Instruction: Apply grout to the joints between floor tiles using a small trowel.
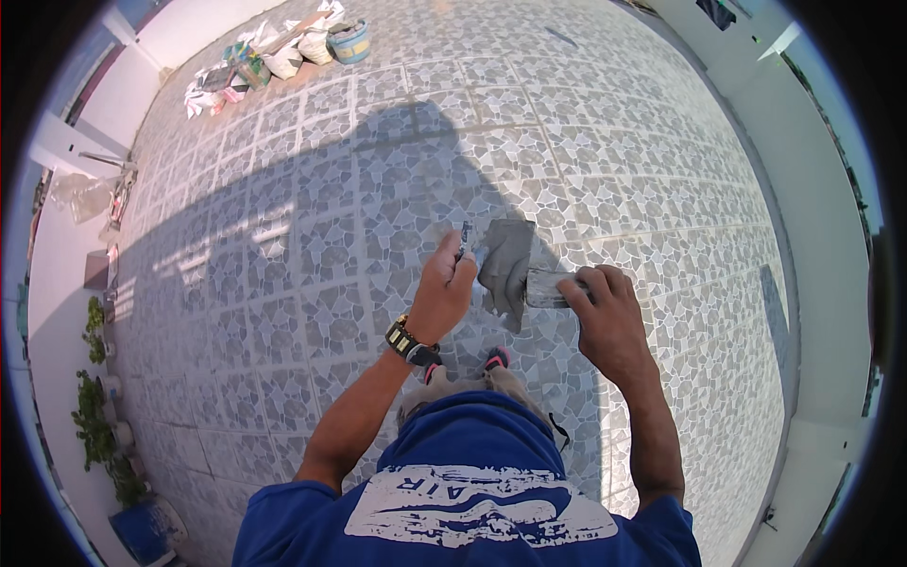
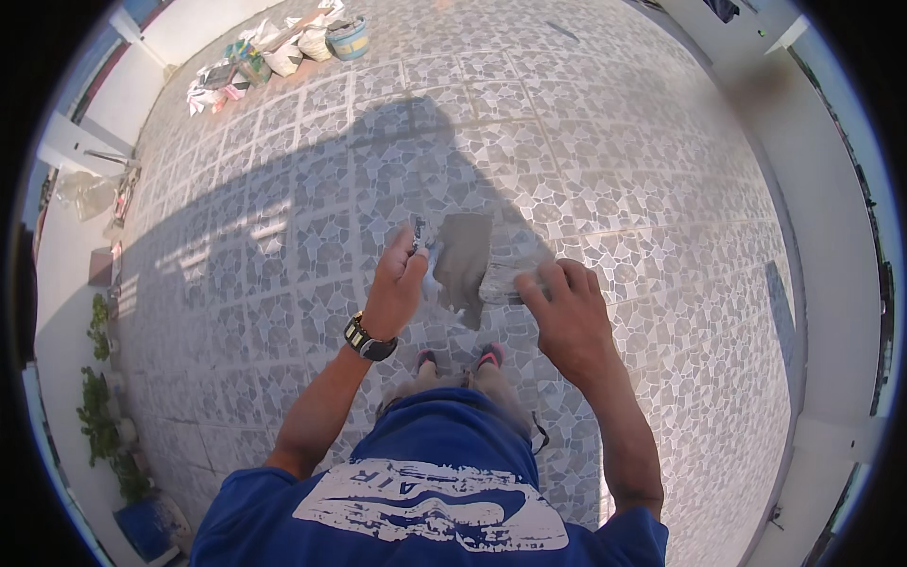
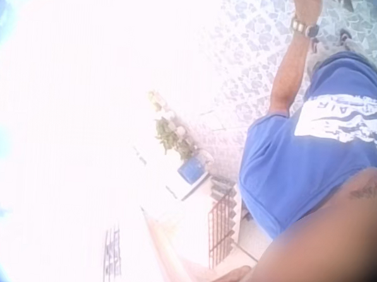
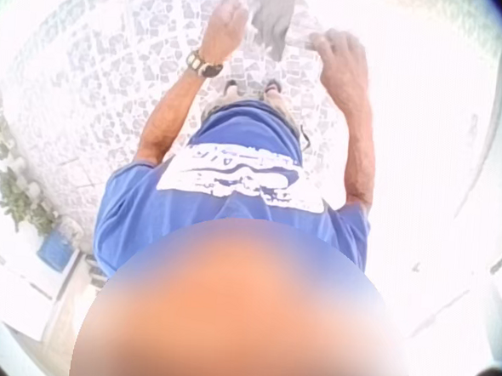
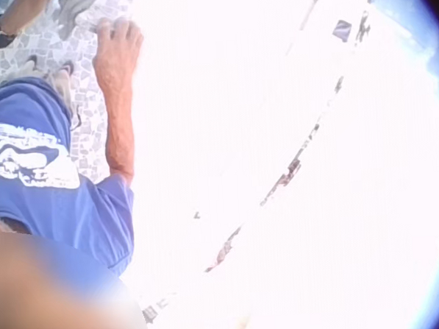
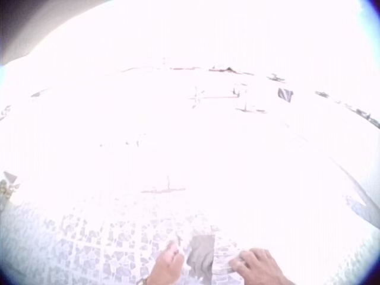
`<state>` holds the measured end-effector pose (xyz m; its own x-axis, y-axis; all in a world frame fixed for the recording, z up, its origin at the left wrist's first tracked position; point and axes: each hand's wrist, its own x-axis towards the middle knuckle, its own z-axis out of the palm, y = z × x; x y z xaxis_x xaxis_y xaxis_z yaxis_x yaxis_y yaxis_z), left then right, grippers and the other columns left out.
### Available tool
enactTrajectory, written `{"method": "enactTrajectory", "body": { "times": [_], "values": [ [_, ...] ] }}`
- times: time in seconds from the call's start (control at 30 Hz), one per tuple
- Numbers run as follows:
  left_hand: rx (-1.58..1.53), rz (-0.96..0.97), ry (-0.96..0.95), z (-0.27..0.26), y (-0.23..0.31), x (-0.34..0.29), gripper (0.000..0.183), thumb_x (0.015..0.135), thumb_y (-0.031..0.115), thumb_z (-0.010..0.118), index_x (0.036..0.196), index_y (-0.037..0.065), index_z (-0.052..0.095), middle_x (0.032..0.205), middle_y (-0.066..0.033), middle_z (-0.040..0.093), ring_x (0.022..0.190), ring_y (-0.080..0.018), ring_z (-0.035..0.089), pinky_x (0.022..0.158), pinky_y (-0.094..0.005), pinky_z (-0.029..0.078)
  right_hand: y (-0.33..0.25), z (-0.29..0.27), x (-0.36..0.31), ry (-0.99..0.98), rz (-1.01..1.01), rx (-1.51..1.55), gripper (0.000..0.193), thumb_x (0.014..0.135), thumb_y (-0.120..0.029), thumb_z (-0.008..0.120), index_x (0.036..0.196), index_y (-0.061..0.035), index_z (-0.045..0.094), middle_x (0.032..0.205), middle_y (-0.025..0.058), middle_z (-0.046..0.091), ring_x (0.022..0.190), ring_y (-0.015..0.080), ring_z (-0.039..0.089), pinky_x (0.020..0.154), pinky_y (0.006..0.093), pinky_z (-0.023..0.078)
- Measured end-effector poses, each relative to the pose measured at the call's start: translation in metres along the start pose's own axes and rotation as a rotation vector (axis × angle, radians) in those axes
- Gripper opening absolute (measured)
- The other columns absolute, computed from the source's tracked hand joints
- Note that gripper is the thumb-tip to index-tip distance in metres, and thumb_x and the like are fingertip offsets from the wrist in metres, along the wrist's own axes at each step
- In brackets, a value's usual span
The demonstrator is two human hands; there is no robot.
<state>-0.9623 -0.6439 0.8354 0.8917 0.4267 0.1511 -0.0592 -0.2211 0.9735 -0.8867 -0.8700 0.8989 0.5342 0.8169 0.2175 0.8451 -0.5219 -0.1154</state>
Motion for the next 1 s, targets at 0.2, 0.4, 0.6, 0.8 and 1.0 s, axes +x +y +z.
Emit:
{"method": "enactTrajectory", "body": {
  "times": [0.2,0.4,0.6,0.8,1.0],
  "values": [
    [-0.067,-0.102,-0.059,-0.004,0.01,-0.003,0.016,0.093,0.012,0.044,0.096,-0.003,0.047,0.067,-0.0028,0.037,0.063,-0.0102,0.035,0.057,-0.0307,0.035,0.023,0.037,-0.024,-0.127,0.052,0.061,0.039,0.071,0.004,0.059,0.109,-0.0066,0.059,0.106,0.0129,0.054,0.106,0.0323,0.051,0.091,0.0426,0.042],
    [0.039,0.051,-0.009,-0.011,0.003,0.001,0.017,0.095,0.015,0.046,0.097,-0.002,0.047,0.069,-0.0054,0.039,0.063,-0.0129,0.036,0.058,-0.0303,0.035,0.012,0.044,-0.048,-0.071,0.697,0.817,0.039,0.086,-0.021,0.062,0.114,0.0045,0.054,0.085,0.0175,0.062,0.076,0.0248,0.06,0.072,0.0351,0.046],
    [0.064,0.088,-0.015,-0.01,0.02,0.005,0.018,0.097,0.017,0.048,0.098,-0.001,0.045,0.067,-0.0061,0.039,0.062,-0.0132,0.037,0.057,-0.0309,0.036,-0.003,0.048,-0.049,-0.038,0.864,1.199,0.043,0.084,-0.021,0.065,0.117,0.0046,0.056,0.092,0.0081,0.062,0.086,0.0124,0.057,0.075,0.0281,0.046],
    [0.095,0.134,-0.04,-0.009,0.026,0.002,0.017,0.097,0.016,0.049,0.098,-0.001,0.047,0.066,-0.0072,0.042,0.06,-0.0135,0.04,0.056,-0.0303,0.037,-0.013,0.046,-0.038,0.017,0.853,1.471,0.052,0.082,-0.016,0.064,0.126,0.0088,0.051,0.108,0.0135,0.063,0.1,0.0173,0.059,0.087,0.0288,0.046],
    [0.135,0.225,0.008,-0.009,0.032,-0.001,0.022,0.097,0.013,0.051,0.113,-0.002,0.053,0.062,-0.0062,0.049,0.052,-0.0137,0.042,0.05,-0.0294,0.036,-0.02,0.048,-0.024,0.026,0.854,1.573,0.055,0.081,-0.017,0.063,0.128,0.0097,0.05,0.113,0.0161,0.062,0.102,0.018,0.059,0.089,0.0289,0.045]
  ]
}}
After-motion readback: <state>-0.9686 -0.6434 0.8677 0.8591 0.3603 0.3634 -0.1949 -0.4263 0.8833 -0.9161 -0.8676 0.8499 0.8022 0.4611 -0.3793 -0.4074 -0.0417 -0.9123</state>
